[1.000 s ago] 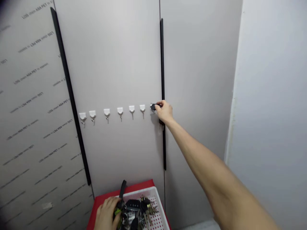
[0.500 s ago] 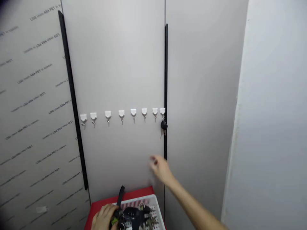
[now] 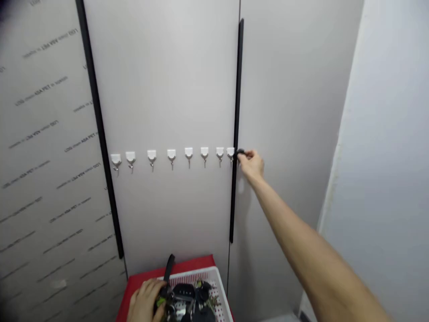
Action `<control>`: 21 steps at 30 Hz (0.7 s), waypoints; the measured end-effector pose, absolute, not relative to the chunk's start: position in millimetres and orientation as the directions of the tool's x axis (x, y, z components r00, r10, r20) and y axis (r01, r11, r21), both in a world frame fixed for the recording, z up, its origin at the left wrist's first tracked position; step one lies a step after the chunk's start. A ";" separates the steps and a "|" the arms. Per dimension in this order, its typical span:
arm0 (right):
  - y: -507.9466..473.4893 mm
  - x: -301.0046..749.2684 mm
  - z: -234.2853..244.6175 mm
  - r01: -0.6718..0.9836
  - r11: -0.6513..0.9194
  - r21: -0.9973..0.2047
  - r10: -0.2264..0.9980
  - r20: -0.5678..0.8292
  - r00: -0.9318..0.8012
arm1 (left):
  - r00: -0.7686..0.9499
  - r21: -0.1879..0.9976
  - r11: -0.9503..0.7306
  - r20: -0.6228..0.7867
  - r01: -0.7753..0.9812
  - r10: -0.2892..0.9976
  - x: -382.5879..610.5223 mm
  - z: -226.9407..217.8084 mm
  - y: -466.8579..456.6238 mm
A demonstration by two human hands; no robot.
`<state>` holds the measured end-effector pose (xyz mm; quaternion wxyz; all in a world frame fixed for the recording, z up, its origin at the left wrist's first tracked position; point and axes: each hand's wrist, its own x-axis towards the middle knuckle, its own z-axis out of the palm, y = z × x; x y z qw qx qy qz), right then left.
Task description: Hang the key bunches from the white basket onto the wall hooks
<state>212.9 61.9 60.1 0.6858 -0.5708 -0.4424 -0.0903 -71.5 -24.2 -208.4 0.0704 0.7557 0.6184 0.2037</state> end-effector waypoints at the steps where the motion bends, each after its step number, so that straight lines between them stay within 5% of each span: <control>1: 58.7 213.1 68.9 0.618 0.364 -0.697 0.375 0.717 0.587 | 0.160 0.383 -0.246 0.243 0.890 0.957 -72.8 -208.5 -25.4; 5: 42.3 190.0 62.7 0.608 0.363 -0.706 0.703 0.636 0.319 | 0.165 0.450 -0.298 0.311 0.842 0.936 -76.2 -205.7 -29.9; 8: 23.5 161.5 -5.8 0.654 0.286 -0.700 0.934 0.355 -0.029 | 0.171 0.464 -0.312 0.320 0.829 0.932 -77.2 -204.5 -30.6; 11: 2.5 140.7 -101.0 0.649 0.261 -0.715 0.959 0.113 -0.261 | 0.166 0.480 -0.305 0.311 0.822 0.936 -78.7 -206.6 -31.3; 14: -6.5 130.1 -164.2 0.647 0.206 -0.734 0.950 -0.010 -0.313 | 0.170 0.525 -0.294 0.272 0.798 0.947 -82.7 -205.7 -28.0; 18: 2.8 115.5 -154.8 0.545 0.172 -0.821 0.971 0.048 -0.234 | 0.120 0.725 -0.229 0.199 0.650 0.973 -87.8 -175.6 -5.7; 21: 16.7 95.3 -112.5 0.175 0.075 -0.982 0.974 0.035 -0.222 | 0.127 0.923 -0.143 0.104 0.357 0.986 -83.8 -127.3 16.7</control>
